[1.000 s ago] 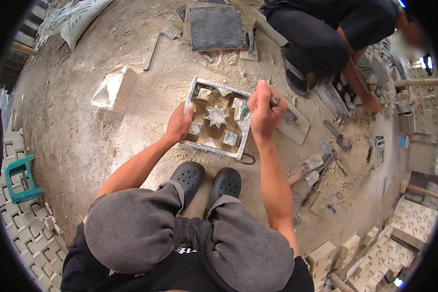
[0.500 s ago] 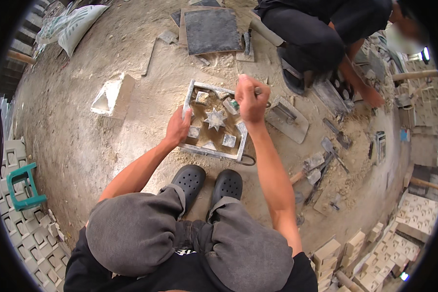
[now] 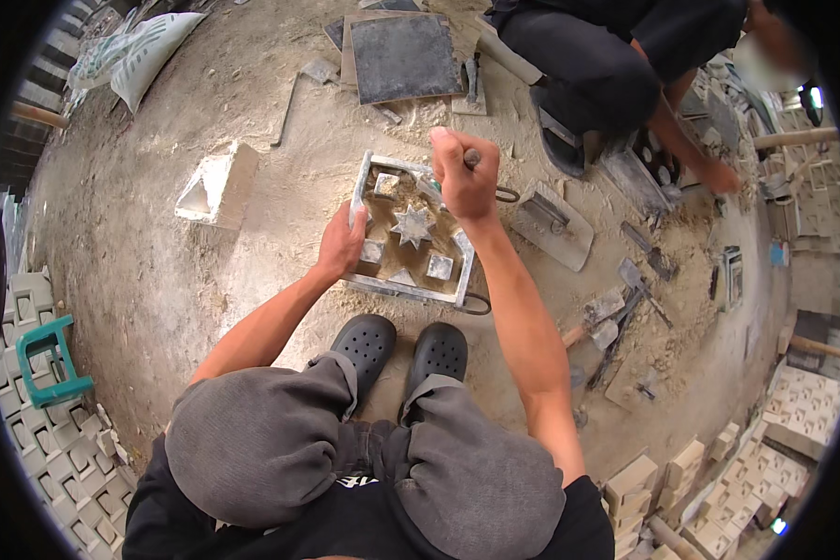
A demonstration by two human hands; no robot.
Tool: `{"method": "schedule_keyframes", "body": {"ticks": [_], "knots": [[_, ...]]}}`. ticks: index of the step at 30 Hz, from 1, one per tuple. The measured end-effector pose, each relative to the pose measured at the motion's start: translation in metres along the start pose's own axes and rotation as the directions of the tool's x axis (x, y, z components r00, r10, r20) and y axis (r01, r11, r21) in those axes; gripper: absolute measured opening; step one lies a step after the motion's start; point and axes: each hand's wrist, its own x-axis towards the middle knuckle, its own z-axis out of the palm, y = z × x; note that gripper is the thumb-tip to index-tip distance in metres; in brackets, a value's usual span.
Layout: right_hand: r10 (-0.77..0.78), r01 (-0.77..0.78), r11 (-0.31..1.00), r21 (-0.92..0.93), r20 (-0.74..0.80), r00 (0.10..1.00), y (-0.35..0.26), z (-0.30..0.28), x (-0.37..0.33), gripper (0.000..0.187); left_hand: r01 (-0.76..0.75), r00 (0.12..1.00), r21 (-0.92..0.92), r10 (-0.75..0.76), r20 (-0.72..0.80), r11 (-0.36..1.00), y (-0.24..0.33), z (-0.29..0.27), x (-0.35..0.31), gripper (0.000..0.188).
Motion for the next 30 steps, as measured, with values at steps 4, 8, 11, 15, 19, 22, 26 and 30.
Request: {"method": "schedule_keyframes", "body": {"ticks": [4, 8, 11, 15, 19, 22, 26, 30], "knots": [[0.027, -0.040, 0.997, 0.068, 0.177, 0.984, 0.036, -0.007, 0.007, 0.047, 0.025, 0.999, -0.006, -0.025, 0.039, 1.000, 0.005, 0.001, 0.000, 0.040], [0.151, -0.159, 0.984, -0.079, -0.098, 0.984, 0.061, 0.005, -0.002, 0.048, 0.005, 1.000, 0.013, -0.005, -0.017, 1.000, 0.002, 0.005, 0.000, 0.040], [0.206, -0.204, 0.979, 0.027, -0.172, 0.963, 0.037, 0.011, 0.011, 0.050, 0.017, 1.000, 0.017, -0.017, 0.019, 1.000, 0.001, 0.001, 0.000, 0.040], [0.133, -0.125, 0.991, 0.046, -0.265, 0.955, -0.013, 0.025, 0.027, 0.058, 0.000, 1.000, 0.008, -0.001, 0.015, 1.000, 0.002, -0.001, -0.001, 0.040], [0.087, -0.116, 0.988, -0.105, -0.249, 0.965, -0.009, 0.030, 0.018, 0.060, -0.016, 1.000, 0.003, 0.016, 0.000, 1.000, -0.002, 0.001, 0.000, 0.039], [0.157, -0.200, 0.968, -0.154, -0.251, 0.955, 0.052, 0.027, -0.011, 0.059, 0.008, 1.000, -0.013, -0.008, 0.016, 1.000, 0.002, 0.002, 0.000, 0.039], [0.177, -0.185, 0.978, -0.093, -0.093, 0.980, 0.061, 0.011, -0.002, 0.055, 0.014, 1.000, -0.035, -0.013, 0.028, 0.999, 0.010, 0.002, 0.000, 0.038], [0.063, -0.082, 0.995, -0.056, -0.283, 0.957, 0.017, 0.028, 0.013, 0.052, 0.017, 1.000, -0.010, -0.017, 0.012, 1.000, -0.001, -0.002, 0.000, 0.038]]}}
